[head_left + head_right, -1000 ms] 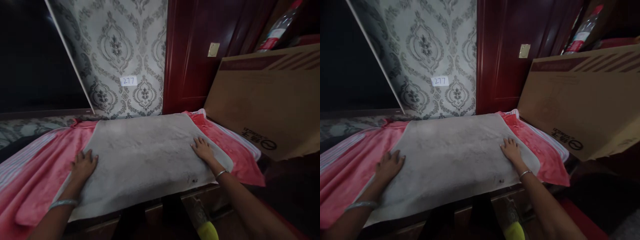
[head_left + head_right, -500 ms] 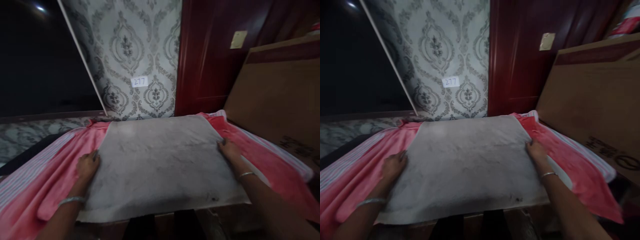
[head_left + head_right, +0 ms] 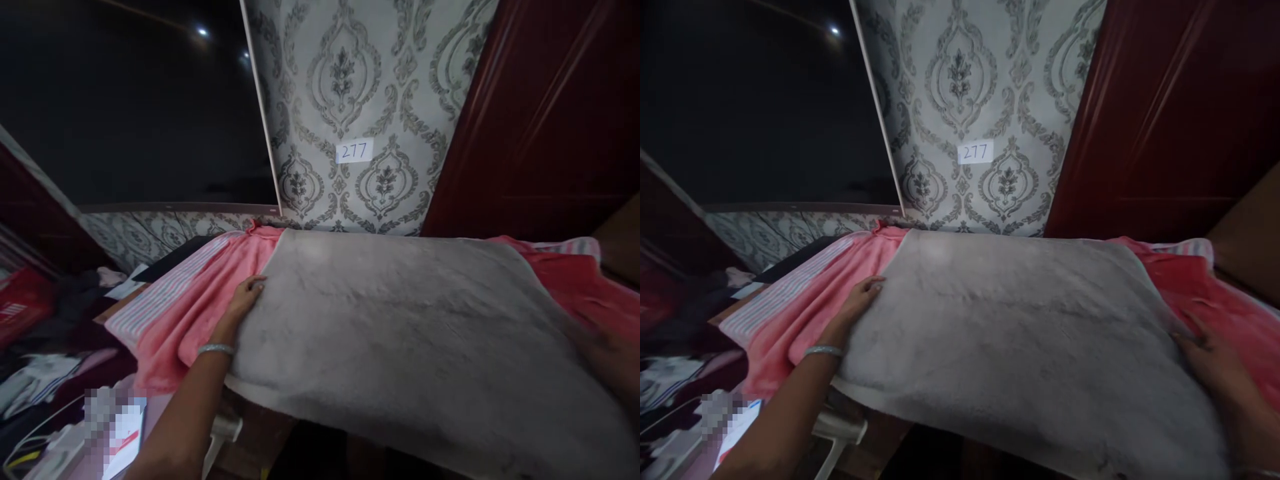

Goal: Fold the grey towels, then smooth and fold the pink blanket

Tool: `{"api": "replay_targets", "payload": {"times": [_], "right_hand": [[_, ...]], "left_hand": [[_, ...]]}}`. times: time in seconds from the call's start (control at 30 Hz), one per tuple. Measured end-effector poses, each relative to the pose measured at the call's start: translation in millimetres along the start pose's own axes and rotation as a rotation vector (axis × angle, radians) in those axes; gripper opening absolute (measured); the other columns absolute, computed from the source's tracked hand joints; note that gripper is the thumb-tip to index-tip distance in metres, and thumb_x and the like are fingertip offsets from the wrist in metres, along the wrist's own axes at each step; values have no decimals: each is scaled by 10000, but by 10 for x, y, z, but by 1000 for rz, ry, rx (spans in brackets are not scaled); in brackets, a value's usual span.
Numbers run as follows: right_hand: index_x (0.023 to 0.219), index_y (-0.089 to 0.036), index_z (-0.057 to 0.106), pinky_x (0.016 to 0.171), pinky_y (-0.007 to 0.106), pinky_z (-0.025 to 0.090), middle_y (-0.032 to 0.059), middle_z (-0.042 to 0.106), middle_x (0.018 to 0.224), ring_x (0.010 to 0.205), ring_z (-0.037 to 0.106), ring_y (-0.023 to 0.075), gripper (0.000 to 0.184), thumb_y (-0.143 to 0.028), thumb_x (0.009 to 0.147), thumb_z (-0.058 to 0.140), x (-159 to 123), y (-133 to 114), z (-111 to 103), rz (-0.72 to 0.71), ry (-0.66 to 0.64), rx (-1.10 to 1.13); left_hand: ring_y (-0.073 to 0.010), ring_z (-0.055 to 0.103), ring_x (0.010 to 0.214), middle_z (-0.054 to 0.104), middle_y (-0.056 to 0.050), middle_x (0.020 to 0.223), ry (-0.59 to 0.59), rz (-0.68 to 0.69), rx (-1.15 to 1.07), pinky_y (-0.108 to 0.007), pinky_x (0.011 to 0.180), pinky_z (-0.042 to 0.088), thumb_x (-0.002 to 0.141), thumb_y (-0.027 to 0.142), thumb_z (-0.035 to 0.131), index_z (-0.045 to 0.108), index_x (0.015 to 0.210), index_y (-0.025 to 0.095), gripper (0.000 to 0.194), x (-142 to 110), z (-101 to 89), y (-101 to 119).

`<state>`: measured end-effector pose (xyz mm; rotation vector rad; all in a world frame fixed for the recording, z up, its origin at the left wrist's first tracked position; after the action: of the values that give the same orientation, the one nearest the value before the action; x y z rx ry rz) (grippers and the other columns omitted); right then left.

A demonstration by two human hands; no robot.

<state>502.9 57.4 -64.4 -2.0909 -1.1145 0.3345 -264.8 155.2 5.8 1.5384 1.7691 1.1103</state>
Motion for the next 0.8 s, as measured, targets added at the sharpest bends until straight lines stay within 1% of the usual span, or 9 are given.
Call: {"api": "replay_targets", "payload": {"times": [0.1, 0.17, 0.23, 0.3, 0.37, 0.47, 0.57, 0.63, 0.8], "right_hand": [[1462, -419, 501, 906, 550, 485, 206, 570, 1381, 1194, 593, 355, 768, -680, 743, 568, 15, -22, -36, 103, -152, 200], [1365, -458, 588, 987, 537, 437, 158, 522, 1454, 1335, 483, 343, 764, -654, 634, 693, 85, -24, -69, 43, -244, 242], [1266, -468, 657, 1043, 524, 399, 137, 521, 1462, 1382, 430, 344, 737, -599, 549, 760, 124, -34, -120, 16, -284, 255], [1239, -467, 674, 1087, 495, 379, 109, 538, 1454, 1387, 431, 330, 673, -529, 573, 749, 81, -108, -179, 31, -275, 292], [1301, -444, 647, 1106, 456, 387, 86, 537, 1464, 1376, 453, 301, 641, -441, 662, 695, -41, -251, -230, 71, -236, 356], [1401, -338, 599, 1104, 383, 416, 92, 506, 1498, 1371, 471, 261, 663, -301, 739, 603, -252, -464, -263, 172, -163, 492], [1423, -241, 577, 1089, 345, 432, 125, 557, 1447, 1328, 523, 247, 661, -234, 762, 545, -374, -569, -265, 249, -115, 629], [1430, -205, 562, 1046, 341, 462, 141, 611, 1378, 1255, 584, 243, 639, -213, 793, 516, -399, -597, -271, 249, -118, 702], [1381, -159, 604, 967, 328, 488, 168, 654, 1298, 1149, 639, 231, 527, -204, 874, 467, -383, -616, -371, 215, -109, 770]], "left_hand": [[-205, 630, 845, 717, -56, 961, -15, 53, 17, -318, 750, 527, 716, 406, 601, 694, 1222, 135, 582, 1, 24, 38], [-234, 640, 979, 732, -72, 1066, -21, 86, 48, -353, 856, 535, 716, 374, 608, 714, 1205, 143, 551, 4, 19, 72], [-243, 641, 1031, 739, -75, 1115, -35, 82, 71, -363, 908, 529, 716, 344, 605, 734, 1175, 149, 515, 18, 4, 94], [-239, 656, 998, 748, -82, 1115, -64, 52, 81, -357, 903, 533, 717, 327, 592, 738, 1166, 138, 509, 48, -9, 112], [-234, 670, 938, 758, -87, 1081, -87, 18, 106, -352, 871, 543, 699, 307, 585, 738, 1161, 125, 519, 90, -13, 143], [-243, 679, 937, 769, -74, 1052, -101, 3, 152, -355, 862, 547, 650, 270, 588, 756, 1108, 149, 502, 150, -1, 233], [-262, 673, 1002, 775, -65, 1046, -103, -25, 130, -357, 872, 544, 619, 270, 608, 779, 989, 180, 418, 162, -4, 308], [-266, 673, 1000, 775, -66, 1040, -93, -75, 26, -348, 827, 550, 617, 309, 643, 777, 990, 185, 415, 141, -36, 310], [-213, 671, 836, 771, -51, 976, -53, -197, -308, -291, 673, 528, 579, 379, 758, 724, 1147, 165, 608, 116, -153, 234]]}}
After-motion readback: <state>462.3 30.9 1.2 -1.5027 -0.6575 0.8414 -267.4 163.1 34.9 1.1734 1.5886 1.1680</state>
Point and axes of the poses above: each hand's wrist, its own x-axis towards the middle knuckle, its own z-axis out of the palm, y = z × x, the point moved 5 cm from there along x, towards the middle knuckle
